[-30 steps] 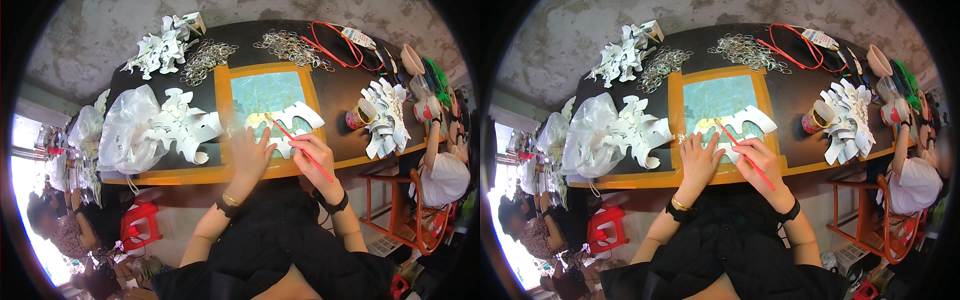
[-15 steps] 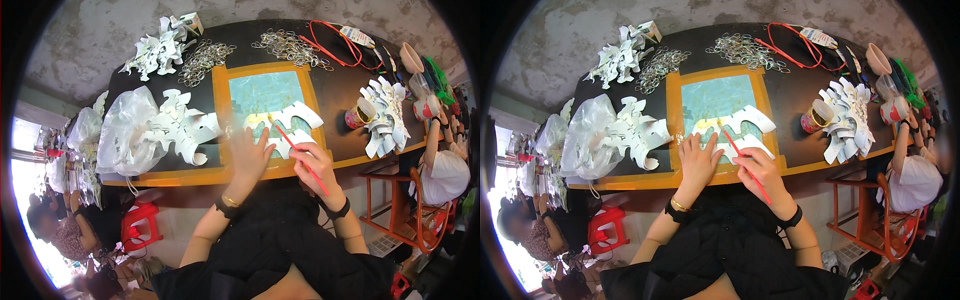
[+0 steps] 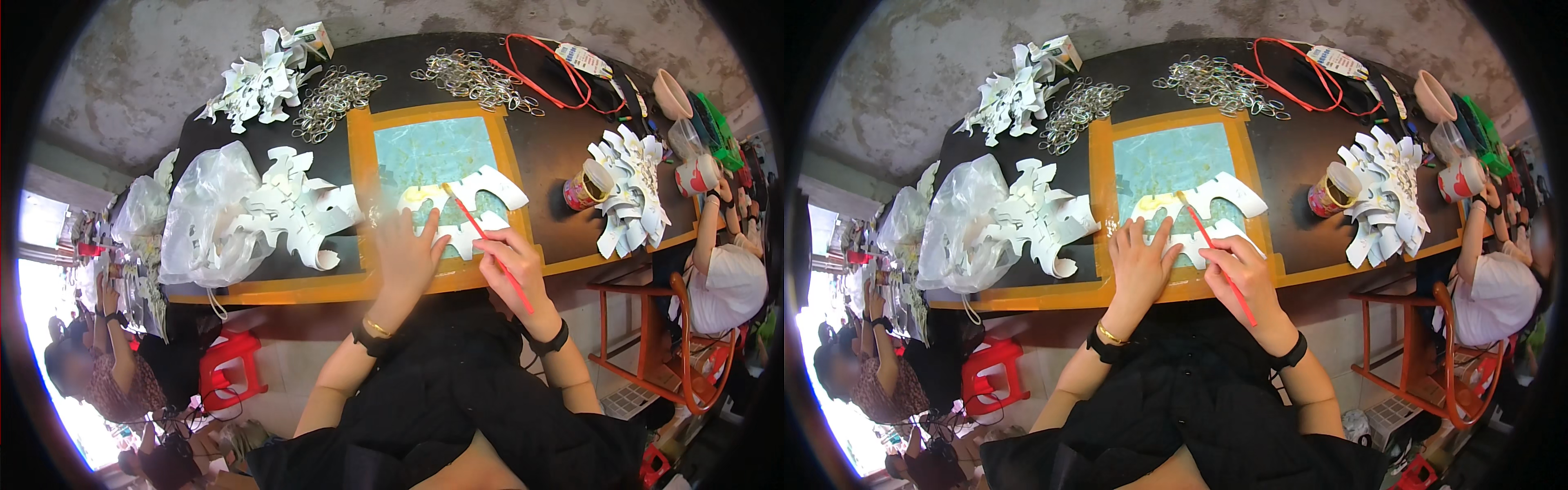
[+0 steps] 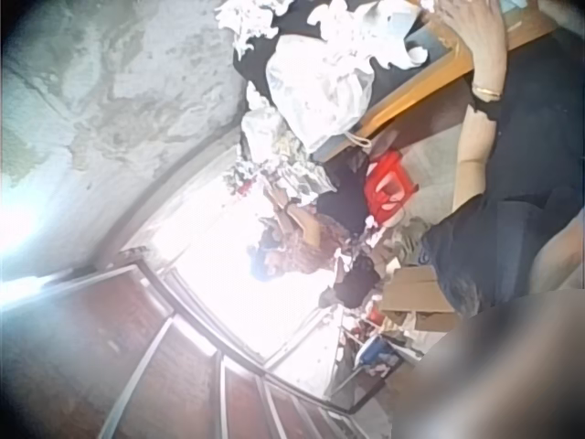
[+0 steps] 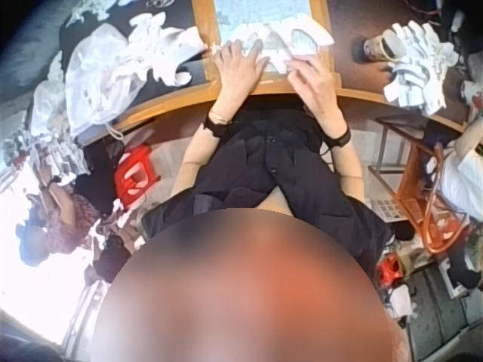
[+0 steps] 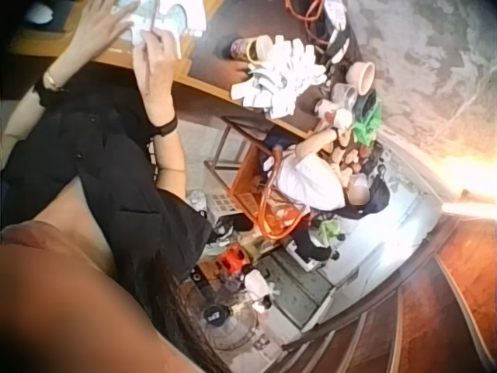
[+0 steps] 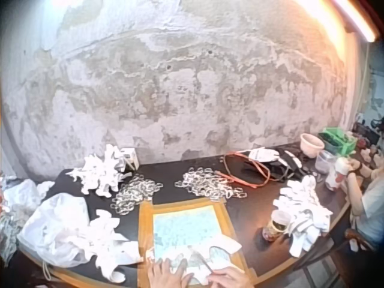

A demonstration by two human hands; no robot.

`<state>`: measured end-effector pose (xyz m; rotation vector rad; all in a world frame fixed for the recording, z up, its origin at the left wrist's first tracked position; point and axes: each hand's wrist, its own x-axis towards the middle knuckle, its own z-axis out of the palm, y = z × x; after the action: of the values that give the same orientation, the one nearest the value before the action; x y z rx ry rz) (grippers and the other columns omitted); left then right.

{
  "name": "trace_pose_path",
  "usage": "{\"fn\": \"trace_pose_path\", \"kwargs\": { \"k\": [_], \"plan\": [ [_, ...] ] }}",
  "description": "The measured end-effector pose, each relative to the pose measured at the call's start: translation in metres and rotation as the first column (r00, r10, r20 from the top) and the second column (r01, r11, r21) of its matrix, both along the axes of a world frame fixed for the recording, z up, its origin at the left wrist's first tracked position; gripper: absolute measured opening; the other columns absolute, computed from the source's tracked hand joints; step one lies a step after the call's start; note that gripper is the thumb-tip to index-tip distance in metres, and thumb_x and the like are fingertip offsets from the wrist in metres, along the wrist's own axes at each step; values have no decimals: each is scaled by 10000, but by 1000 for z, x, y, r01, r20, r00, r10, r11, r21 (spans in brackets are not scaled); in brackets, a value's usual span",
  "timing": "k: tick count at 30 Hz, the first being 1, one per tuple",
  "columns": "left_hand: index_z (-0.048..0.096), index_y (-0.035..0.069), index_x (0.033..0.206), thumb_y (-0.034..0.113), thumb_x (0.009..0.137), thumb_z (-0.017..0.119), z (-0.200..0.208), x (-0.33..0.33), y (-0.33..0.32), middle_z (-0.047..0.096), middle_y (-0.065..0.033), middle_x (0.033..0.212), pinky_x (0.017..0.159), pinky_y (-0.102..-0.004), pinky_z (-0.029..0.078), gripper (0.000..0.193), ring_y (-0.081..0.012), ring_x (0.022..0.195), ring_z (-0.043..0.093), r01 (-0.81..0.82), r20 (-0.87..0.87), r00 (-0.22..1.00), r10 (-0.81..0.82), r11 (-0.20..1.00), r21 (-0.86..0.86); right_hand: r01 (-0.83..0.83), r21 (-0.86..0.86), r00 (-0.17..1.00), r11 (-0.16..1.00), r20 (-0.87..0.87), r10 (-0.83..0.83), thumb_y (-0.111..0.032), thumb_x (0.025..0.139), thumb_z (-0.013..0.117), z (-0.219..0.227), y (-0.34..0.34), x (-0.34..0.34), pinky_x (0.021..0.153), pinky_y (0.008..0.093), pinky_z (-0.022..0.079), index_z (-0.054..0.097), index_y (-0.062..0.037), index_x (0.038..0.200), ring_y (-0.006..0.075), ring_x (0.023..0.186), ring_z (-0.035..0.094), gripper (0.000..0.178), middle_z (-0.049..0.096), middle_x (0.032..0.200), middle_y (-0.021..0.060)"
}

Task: The person sorts through white cutouts, places two onto a board, and applies a liquid to them using a brush. They then pick up metal rings and press them onto the cutouts, applying more liquid with the brush.

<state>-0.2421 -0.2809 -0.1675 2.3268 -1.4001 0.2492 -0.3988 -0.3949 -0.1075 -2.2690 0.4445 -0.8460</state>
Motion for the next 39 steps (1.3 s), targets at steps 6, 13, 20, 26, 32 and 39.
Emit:
{"fn": "trace_pose_path", "kwargs": {
  "k": [6,13,20,26,32,39],
  "plan": [
    [642,166,1310,386,912,674,1,0,-1,541,-229,1270,1013,-546,360,456,-429,1209,469,3,6,1000,-3,1000,-2,70,22,997,997,-15,-69,82,786,640,5,-2,-9,730,319,540,724,-10,992,269,834,675,241,658,982,145],
    [633,138,1252,275,894,692,-5,-11,-9,545,-174,1318,1045,-535,351,388,-373,1249,474,-3,113,994,12,997,-74,70,-22,997,997,-24,-71,87,774,641,1,-2,-13,747,335,539,722,-12,969,288,847,673,233,658,967,152],
    [569,45,1317,307,885,691,-17,-11,-34,544,-152,1352,1048,-499,380,521,-334,1250,487,153,-95,981,-167,978,-139,57,-25,998,998,6,-57,93,765,639,1,-7,-9,743,357,532,714,-2,959,303,836,661,229,651,960,148],
    [560,82,1353,343,913,649,-27,-17,-36,537,-131,1326,1059,-489,379,519,-313,1243,486,110,-62,991,-122,978,-176,10,28,997,1000,-81,-8,97,770,602,5,-16,-18,788,341,521,702,31,979,304,878,653,241,634,963,164],
    [547,71,1367,364,932,617,-36,-20,-42,535,-134,1368,1081,-497,358,530,-314,1266,473,91,-49,994,-98,986,-143,11,187,999,982,-50,-2,71,864,553,-7,-50,-32,750,272,487,688,49,987,175,836,609,185,619,937,98],
    [564,49,1321,383,935,612,-38,-18,-38,529,-146,1346,1085,-500,334,513,-335,1260,462,107,-38,992,-121,957,-270,-254,852,901,457,380,-208,-88,977,562,-32,-121,-81,836,286,522,635,39,1204,164,876,612,270,662,1099,122]
  ]
}}
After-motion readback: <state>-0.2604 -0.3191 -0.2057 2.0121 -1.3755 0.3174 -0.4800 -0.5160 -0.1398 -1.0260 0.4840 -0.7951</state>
